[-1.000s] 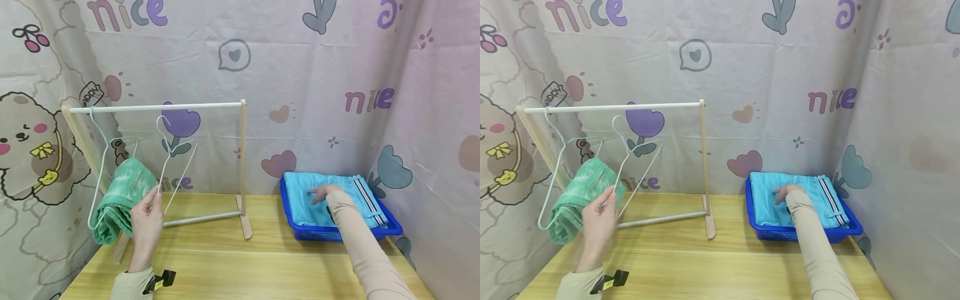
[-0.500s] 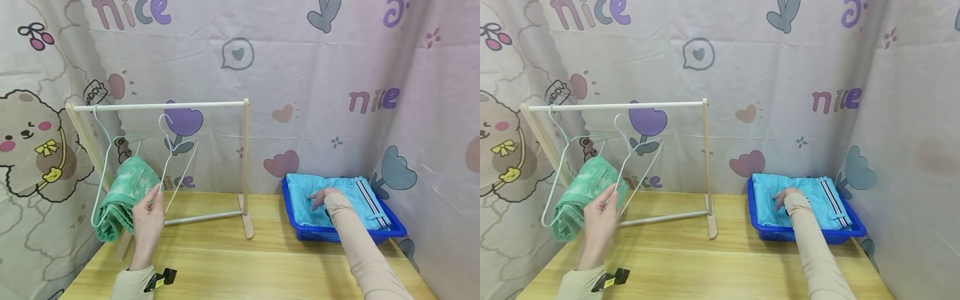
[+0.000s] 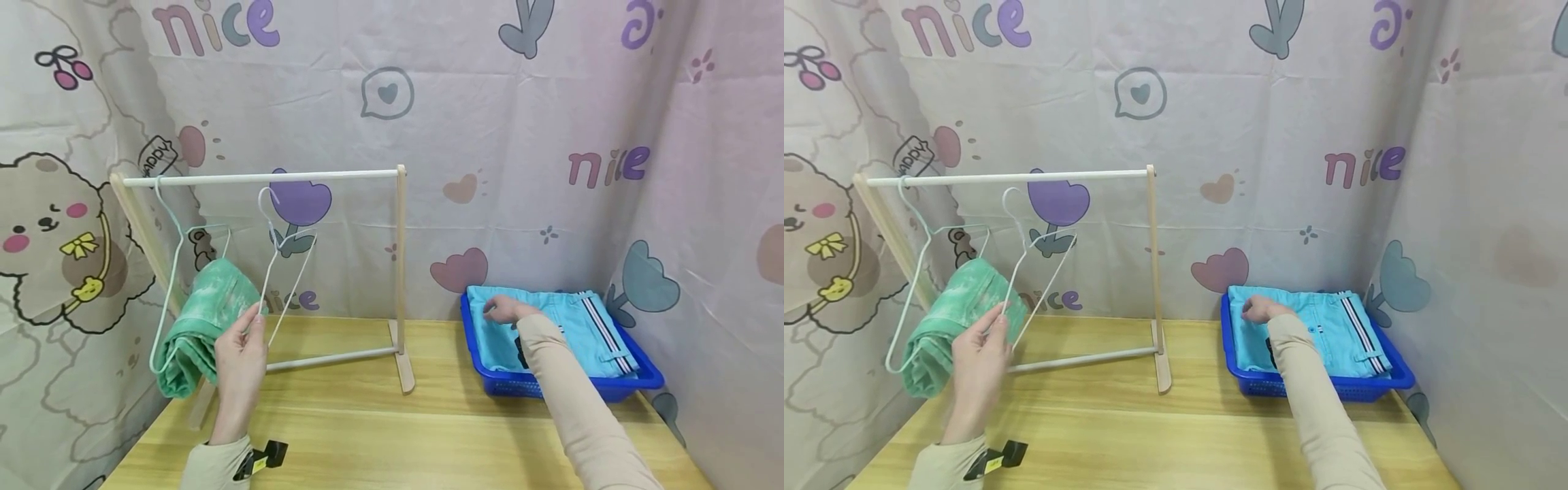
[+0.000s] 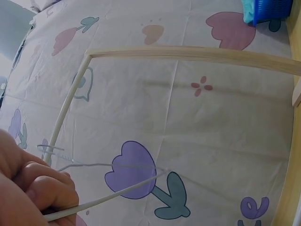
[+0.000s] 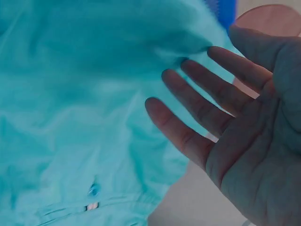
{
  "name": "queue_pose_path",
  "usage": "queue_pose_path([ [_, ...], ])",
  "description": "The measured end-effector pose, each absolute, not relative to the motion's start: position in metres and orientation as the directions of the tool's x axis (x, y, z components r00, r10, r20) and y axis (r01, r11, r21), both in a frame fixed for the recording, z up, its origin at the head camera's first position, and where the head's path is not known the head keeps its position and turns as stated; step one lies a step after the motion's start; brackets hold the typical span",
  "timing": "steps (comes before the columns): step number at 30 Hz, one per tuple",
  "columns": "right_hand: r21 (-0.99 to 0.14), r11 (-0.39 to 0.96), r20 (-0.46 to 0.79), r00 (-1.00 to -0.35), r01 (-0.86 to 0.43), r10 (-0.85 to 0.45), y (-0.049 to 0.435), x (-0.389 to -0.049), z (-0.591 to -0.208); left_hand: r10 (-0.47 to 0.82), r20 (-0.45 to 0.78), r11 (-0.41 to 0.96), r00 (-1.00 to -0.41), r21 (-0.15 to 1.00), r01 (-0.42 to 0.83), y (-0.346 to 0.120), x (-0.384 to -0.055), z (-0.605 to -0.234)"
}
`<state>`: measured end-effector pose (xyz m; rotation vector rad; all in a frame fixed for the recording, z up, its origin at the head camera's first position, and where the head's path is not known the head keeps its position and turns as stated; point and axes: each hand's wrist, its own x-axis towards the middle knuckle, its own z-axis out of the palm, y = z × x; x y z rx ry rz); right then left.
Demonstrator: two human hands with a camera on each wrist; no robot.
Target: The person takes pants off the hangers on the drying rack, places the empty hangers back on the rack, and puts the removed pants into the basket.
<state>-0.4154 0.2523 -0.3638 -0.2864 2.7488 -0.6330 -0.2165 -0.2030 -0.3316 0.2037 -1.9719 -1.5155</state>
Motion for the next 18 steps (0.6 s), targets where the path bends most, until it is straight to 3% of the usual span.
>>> queue_pose_path([
  [9,-0.425,0.850,0.016,-0.941,-0.312,-0.337,0.213,-0.418,-0.355,-0.489,0.403,0.340,-0.773,0.905,0.257,-0.202,-0.215,-0.328],
  [13,-0.489,0.789,0.099,-0.923,-0.371,-0.373,0.185,-0.414,-0.351,-0.499,0.403,0.329,-0.767,0.907,0.263,-0.202,-0.212,-0.326],
  [18,-0.608,0.680,0.114,-0.893,-0.409,-0.435,0.151,-0.408,-0.344,-0.485,0.404,0.289,-0.775,0.911,0.294,-0.199,-0.214,-0.323],
])
